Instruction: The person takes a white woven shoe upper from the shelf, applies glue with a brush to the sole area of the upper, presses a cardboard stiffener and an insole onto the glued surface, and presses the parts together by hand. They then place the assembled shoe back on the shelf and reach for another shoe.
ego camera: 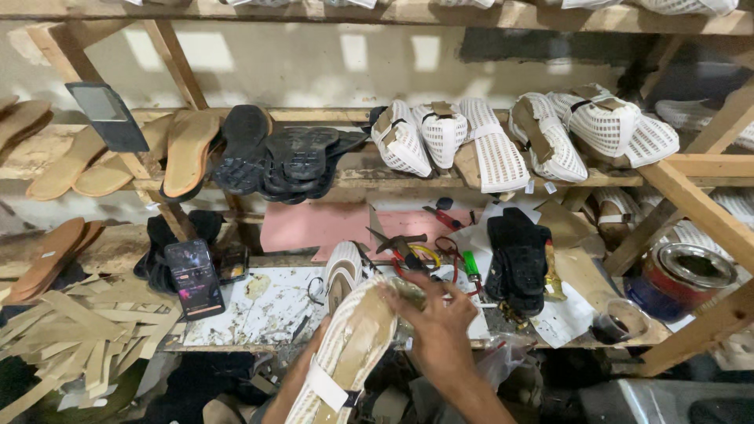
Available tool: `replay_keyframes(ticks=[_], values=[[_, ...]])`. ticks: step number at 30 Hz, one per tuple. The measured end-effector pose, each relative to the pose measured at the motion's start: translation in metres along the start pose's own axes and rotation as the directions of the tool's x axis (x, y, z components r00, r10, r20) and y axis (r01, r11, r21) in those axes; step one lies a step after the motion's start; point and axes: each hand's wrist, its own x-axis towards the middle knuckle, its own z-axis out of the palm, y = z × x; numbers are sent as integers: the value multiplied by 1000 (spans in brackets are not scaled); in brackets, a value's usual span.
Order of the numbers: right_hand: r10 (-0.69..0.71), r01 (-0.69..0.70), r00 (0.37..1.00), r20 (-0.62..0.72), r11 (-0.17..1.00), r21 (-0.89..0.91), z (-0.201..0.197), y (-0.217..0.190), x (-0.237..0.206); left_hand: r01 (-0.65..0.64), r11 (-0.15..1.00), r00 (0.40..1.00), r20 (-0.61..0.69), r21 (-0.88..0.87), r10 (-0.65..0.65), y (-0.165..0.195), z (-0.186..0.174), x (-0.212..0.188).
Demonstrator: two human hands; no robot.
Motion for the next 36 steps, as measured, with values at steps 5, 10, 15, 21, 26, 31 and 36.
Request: replay_keyframes(ticks=[5, 10, 15, 21, 26, 31, 36], values=[[-183, 185, 983, -33, 972, 145, -4, -14, -10, -54, 999, 994, 98, 5, 53, -1, -2, 9], [-168, 146, 980, 109, 971, 192, 2, -13, -12, -23, 1000, 972, 233, -14, 26, -1, -7, 16], [-305, 296, 952, 42, 944, 149, 0, -18, -15, -88, 996, 995, -46, -25, 86, 1, 6, 9], [-41, 62, 994, 106, 978, -200, 15, 1, -18, -56, 986, 992, -104, 156, 72, 13, 24, -9], [456, -489, 843, 285, 427, 761, 68, 2, -44, -288, 957, 958, 19, 39, 288, 7, 43, -13], [137, -421, 804, 578, -556, 717, 113, -9, -71, -227, 962, 913, 312, -150, 264, 12, 47, -21], [67, -243, 917, 393, -688, 684, 92, -12, -62, -442, 891, 872, 281, 101, 401, 19, 26, -18]])
